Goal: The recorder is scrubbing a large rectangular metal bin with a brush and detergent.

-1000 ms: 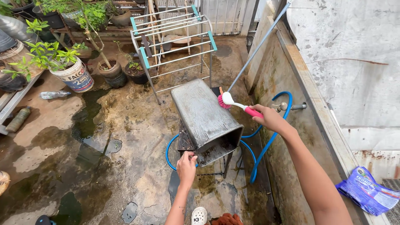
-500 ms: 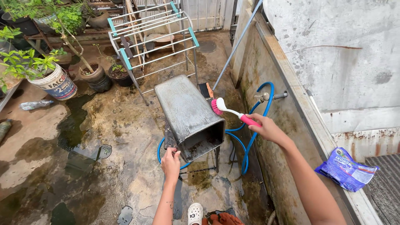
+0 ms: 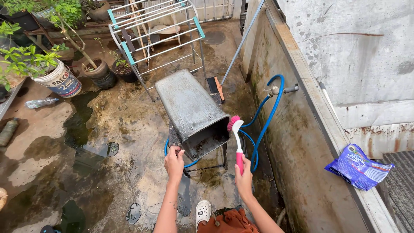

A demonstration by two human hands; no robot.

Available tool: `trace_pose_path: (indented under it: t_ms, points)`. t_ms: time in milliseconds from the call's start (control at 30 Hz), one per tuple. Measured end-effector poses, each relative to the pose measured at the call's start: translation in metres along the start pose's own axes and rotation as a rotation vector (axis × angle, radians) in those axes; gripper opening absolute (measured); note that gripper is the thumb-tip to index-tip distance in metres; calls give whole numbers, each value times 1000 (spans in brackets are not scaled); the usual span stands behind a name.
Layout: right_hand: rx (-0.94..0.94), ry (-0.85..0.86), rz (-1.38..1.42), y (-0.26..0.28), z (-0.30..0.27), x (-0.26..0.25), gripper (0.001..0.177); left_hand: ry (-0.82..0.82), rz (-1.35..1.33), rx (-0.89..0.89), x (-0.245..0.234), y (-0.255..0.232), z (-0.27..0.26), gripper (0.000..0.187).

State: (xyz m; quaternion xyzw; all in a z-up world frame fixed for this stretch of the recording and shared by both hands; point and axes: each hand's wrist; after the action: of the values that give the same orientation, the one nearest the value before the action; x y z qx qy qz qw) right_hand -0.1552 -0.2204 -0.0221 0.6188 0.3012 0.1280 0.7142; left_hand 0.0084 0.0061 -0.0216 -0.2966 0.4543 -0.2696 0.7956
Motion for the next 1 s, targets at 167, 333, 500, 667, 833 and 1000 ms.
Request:
trace_pose_path:
  t_ms: [167,333,500,667,833,1000]
  points:
    - [309,81,-52,-19,7,12,50,2,4,28,-2,-3,-1,23]
    - [206,26,84,26,9,14,52,33,-12,27,-1,-6,-4,22]
    - [19,-21,147,-4,4,38,50,36,-33,23,-3,-7,-4,21]
    - [302,7,-11,-8,1,42,50,37,-30,14,-5,-10,-3,20]
    - [326,-20,28,26,-4,41,49,43,-34,24,-3,-8,-2,21]
    - [51,-84,222,54,-3,41,51,64,-44,28,0,-4,-5,24]
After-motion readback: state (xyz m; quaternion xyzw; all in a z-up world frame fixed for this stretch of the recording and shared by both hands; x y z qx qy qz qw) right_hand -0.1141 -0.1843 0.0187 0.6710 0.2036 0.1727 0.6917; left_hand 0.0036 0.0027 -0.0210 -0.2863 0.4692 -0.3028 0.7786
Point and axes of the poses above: each hand's wrist, its own z-axis towards the middle knuckle, its own x-axis out of the palm, y = z × x, and after that the axes turned 15 degrees about -y, right-handed
